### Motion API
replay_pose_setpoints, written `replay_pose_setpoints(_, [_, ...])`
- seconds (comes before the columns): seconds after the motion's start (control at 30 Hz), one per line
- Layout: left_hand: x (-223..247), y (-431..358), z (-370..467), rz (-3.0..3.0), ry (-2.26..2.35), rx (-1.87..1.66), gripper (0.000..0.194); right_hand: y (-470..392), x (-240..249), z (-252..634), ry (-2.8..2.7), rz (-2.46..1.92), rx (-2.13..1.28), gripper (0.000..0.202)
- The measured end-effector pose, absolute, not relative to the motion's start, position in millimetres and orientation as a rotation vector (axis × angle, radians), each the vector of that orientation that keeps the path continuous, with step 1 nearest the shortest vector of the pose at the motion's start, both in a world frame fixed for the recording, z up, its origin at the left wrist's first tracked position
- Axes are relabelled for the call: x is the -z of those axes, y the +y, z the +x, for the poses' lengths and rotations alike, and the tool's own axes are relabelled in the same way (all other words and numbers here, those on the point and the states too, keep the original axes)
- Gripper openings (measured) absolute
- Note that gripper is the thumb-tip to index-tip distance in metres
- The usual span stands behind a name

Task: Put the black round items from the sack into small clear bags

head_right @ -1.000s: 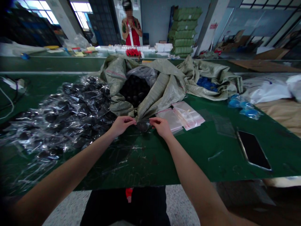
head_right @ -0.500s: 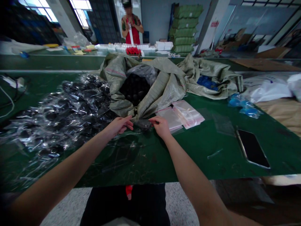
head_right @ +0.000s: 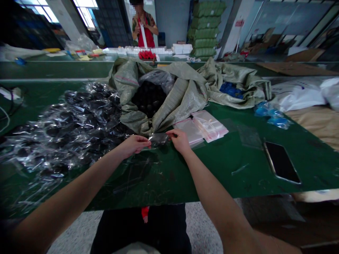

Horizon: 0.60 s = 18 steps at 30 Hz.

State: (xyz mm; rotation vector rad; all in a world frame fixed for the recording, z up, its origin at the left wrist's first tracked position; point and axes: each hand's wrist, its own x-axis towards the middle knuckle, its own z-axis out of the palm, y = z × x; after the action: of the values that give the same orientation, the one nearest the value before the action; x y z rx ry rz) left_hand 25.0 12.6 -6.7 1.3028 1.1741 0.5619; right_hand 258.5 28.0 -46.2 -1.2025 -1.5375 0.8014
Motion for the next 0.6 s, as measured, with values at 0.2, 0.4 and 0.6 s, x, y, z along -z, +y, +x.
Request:
replay_pose_setpoints(0.2, [14.1, 14.8, 24.9, 1.391, 1.274, -0.517, 0.032, 29.5, 49.1, 259.7, -1.538, -1.213, -0.819, 0.019])
replay_pose_setpoints(0.4, [16.4, 17.5, 31.6, 1.666, 1.402, -0.576, 0.029, 32.5, 54.7, 260.3, -1.474, -1.221, -0.927, 0.020])
replay_pose_setpoints(0.6, [24.3, 22.4, 37.5, 1.850, 1.497, -0.631, 0.026, 34.2, 55.4, 260.0, -1.403, -1.197, -1.017, 0.017])
